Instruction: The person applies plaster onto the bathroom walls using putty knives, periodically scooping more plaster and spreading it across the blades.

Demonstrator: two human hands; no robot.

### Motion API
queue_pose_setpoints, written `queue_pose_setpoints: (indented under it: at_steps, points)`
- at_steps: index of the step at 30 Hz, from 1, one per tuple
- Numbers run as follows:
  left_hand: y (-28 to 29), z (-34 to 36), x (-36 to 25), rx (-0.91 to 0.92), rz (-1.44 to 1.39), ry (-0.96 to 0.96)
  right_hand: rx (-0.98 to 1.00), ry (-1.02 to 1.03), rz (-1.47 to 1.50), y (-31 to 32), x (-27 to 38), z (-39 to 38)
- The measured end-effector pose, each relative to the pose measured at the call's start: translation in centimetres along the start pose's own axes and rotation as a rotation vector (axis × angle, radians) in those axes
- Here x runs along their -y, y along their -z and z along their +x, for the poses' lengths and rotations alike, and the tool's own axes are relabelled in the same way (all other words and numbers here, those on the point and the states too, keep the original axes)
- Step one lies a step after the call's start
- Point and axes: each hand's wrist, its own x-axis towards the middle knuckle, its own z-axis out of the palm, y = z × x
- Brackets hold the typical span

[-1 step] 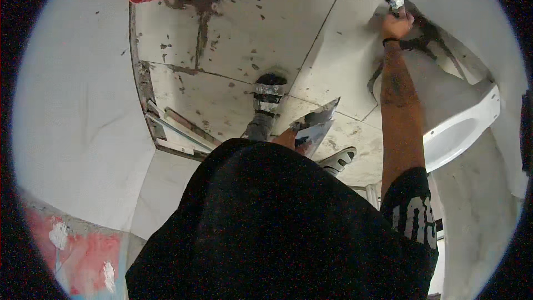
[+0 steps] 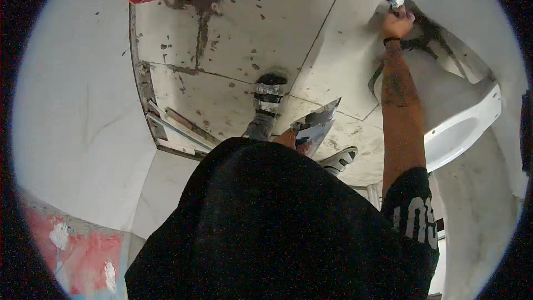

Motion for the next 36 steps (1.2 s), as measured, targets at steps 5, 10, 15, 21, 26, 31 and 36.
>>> queue_pose_setpoints:
  at_steps: [5, 10, 15, 21, 26, 31, 36]
  points:
    - [-0.9, -0.1, -0.2, 0.002, -0.006, -0.072, 0.100, 0.138, -0.079, 1.2, -0.7, 0.8]
    - [-0.3, 0.0, -2.6, 0.163, 0.159, 0.231, 0.481, 0.149, -0.344, 1.9, 0.1, 0.5]
    - [-1.3, -1.0, -1.8, -0.085, 0.142, 0.099, 0.400, -0.334, 0.278, 6.7, 7.4, -3.2]
    - [-0.9, -0.8, -2.2, -0.021, 0.157, 0.039, 0.076, -0.210, 0.181, 2.3, -0.6, 2.1]
    - [2.1, -0.3, -3.7, 0.138, -0.062, 0.109, 0.007, -0.516, 0.689, 3.2, 6.2, 2.1]
    - [3.3, 0.3, -2.9, 0.220, -0.108, 0.116, -0.069, -0.359, 0.152, 1.7, 6.6, 2.9]
    - [3.6, 0.4, -2.0, 0.206, -0.110, 0.169, -0.030, -0.641, -0.119, 3.1, 13.3, 3.0]
